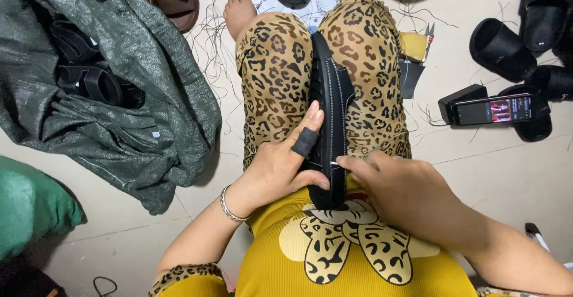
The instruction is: Hand-sewing a black sandal component using a needle and thread while sitting on the floor.
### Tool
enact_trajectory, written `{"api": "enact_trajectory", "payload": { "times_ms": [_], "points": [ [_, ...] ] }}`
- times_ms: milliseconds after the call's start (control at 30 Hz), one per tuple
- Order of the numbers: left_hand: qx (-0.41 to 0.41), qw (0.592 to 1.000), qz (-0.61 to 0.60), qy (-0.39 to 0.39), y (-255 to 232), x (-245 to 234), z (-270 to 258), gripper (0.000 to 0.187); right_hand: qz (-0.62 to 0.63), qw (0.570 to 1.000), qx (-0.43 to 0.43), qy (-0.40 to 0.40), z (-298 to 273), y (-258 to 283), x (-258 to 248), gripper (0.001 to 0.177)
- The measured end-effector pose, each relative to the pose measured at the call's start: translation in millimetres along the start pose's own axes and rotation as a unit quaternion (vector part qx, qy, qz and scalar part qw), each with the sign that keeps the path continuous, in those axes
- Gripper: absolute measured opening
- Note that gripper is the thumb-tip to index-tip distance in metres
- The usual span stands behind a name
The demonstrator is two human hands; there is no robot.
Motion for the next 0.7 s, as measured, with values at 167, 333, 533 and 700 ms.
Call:
{"api": "enact_trajectory", "payload": {
  "times_ms": [167, 333, 533, 700],
  "points": [
    [-0.007, 1.000, -0.011, 0.008, 8, 1, -4, 0.110, 0.210, 0.956, -0.128, -0.157, 29, 7, -24, 0.017],
    [-0.023, 0.996, -0.020, -0.083, 3, 5, -12, 0.095, 0.234, 0.951, -0.106, -0.171, 31, 5, -14, 0.030],
    [0.008, 0.833, -0.546, -0.096, 16, 2, -34, 0.014, 0.327, 0.930, -0.074, -0.152, 28, -5, -8, 0.035],
    [-0.041, 0.871, -0.475, -0.117, -5, -10, -10, 0.017, 0.328, 0.943, 0.001, -0.046, 28, -3, -17, 0.048]
  ]
}}
Point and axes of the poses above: each hand's wrist, its own z-axis towards the middle knuckle, its own x-axis out of the palm, y = z × x, the point moved 2 cm from there along z, towards the middle knuckle, and after that the axes turned 3 degrees about x, right-handed, at the moved point
